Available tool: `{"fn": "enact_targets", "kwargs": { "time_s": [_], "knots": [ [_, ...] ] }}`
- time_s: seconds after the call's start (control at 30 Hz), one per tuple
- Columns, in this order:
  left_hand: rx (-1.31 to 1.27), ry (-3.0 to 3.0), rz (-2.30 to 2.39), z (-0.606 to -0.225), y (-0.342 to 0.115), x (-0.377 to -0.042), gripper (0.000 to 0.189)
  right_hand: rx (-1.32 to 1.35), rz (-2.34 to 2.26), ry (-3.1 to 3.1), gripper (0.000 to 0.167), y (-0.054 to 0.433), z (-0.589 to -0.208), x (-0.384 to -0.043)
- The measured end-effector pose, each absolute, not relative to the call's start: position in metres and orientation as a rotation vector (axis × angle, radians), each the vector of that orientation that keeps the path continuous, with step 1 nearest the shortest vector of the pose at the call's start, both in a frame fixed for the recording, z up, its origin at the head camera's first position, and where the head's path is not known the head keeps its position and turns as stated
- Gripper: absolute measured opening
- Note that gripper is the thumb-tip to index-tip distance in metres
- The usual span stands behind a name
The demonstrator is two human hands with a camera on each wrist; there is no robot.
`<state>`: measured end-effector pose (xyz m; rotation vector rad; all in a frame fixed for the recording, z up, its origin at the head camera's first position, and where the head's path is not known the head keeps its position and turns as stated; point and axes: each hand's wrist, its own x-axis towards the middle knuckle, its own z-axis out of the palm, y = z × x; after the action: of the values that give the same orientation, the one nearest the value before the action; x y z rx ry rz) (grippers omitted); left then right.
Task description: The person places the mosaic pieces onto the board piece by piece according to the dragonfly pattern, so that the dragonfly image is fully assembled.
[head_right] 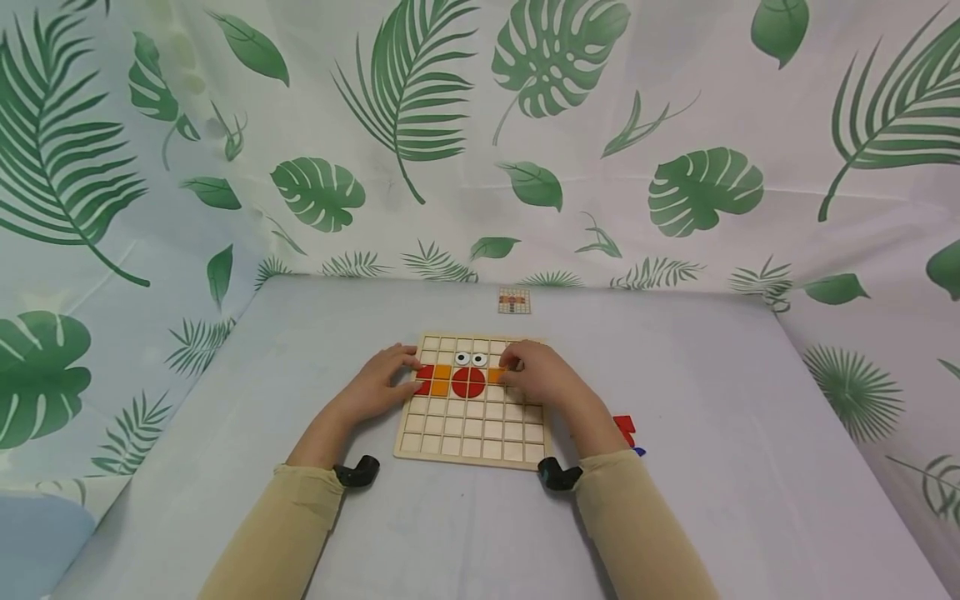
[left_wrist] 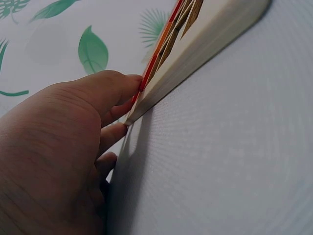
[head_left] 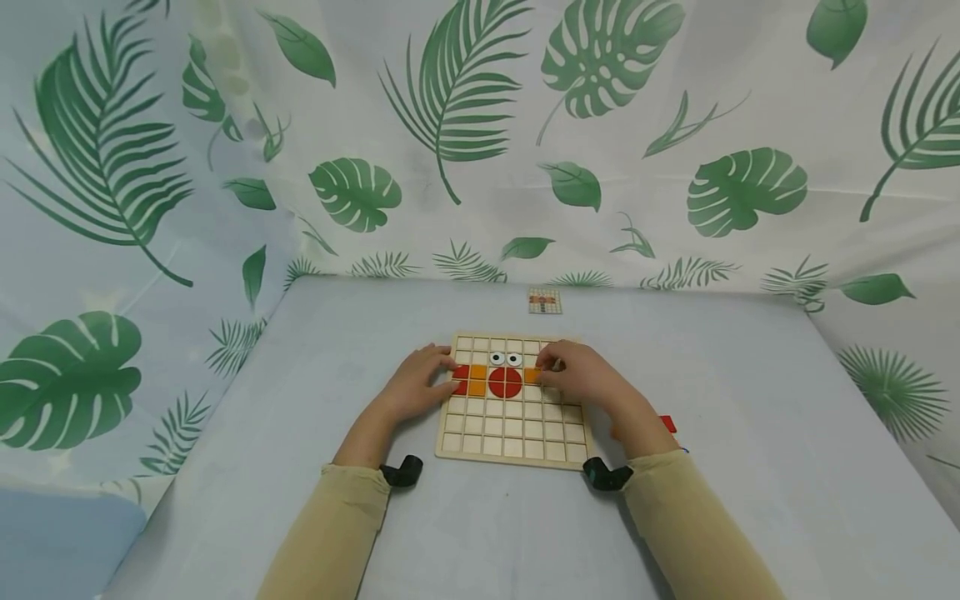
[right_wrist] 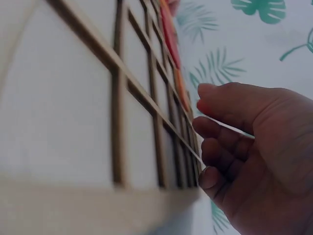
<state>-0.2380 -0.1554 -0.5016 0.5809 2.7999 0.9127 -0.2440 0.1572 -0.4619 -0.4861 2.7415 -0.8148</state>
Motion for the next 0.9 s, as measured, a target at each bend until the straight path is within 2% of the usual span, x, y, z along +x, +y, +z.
{"fn": "enact_targets", "kwargs": {
  "time_s": [0.5,0.9],
  "knots": [
    [0.581,2.799,0.903,-0.506,-0.156,-0.24,0.031,-0.353,-0.794,2.829,0.026,0.265,-0.431,-0.213],
    [0.593,2.813,0.894,-0.506,-0.155,-0.24,0.03,-0.3,-0.788,2.756,0.023,0.331,-0.448,-0.183]
  ]
}}
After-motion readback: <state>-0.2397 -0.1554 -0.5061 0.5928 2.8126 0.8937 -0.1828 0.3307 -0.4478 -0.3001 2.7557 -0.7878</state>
